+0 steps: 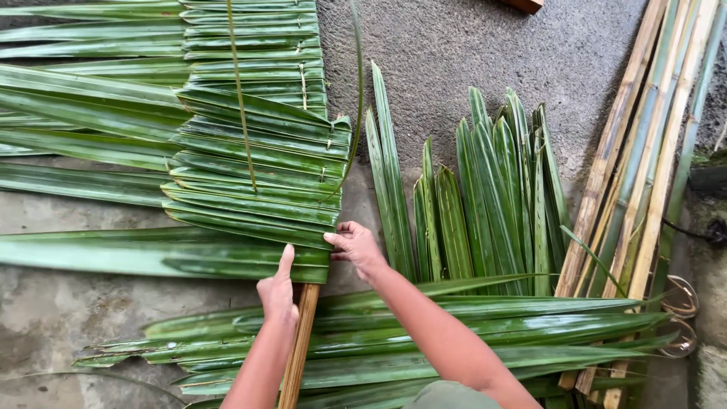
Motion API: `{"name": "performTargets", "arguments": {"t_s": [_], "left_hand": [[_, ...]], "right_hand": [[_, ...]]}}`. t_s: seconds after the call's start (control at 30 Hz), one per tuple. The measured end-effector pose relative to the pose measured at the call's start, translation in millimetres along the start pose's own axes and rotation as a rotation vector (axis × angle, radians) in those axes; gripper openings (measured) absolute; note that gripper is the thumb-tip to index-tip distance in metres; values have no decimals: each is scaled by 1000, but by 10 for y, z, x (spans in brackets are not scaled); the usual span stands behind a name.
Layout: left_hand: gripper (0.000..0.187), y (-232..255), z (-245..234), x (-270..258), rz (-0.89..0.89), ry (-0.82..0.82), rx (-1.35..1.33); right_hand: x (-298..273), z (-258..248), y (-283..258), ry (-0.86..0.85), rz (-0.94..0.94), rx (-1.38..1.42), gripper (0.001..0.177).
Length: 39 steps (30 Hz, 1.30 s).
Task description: Weave palm leaves onto a bamboo pole to create a thatched panel
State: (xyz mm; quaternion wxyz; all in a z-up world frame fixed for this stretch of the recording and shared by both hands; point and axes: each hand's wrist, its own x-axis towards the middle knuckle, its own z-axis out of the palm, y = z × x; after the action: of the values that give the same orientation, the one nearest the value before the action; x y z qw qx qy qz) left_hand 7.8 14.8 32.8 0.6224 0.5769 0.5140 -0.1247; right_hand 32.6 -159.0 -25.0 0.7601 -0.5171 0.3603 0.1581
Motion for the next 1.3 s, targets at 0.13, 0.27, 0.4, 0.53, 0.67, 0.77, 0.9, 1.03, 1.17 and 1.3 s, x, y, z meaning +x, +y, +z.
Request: {"name": "performTargets", "arguments": {"t_s": [0.13,0.27,0.4,0.53,0.67,0.77,0.9,1.03,1.17,1.3], "left_hand": [[85,195,-350,-56,-63,-68,216],[57,847,-516,-336,38,-179,920],[41,1469,-599,-842,-9,-397,870],[42,1117,-255,-573,54,-378,128],[45,622,-120,-97,494,-228,527],[44,641,-42,-96,1099,-37,1118],[43,796,30,-53,1503,-6,1419],[30,734,5,234,1576,-5,1403],[31,577,-92,449,1558,-35,1361],[25,555,-189,350,1602,-17,1191]], "right_hand": [[-231,120,-450,-102,5,-50,60],[-222,186,-746,-42,96,-100,63],[139,74,-640,-20,73,-75,22],[319,-28,-595,-117,38,-8,15],[358,-65,-579,-161,31,-92,28],[349,-56,-593,-165,39,-93,28],[-3,-66,-611,-179,127,-74,26],[-270,-114,-185,-253,232,-84,31],[-161,-61,169,-187,137,110,33],[-79,53,226,-248,180,319,35]]}}
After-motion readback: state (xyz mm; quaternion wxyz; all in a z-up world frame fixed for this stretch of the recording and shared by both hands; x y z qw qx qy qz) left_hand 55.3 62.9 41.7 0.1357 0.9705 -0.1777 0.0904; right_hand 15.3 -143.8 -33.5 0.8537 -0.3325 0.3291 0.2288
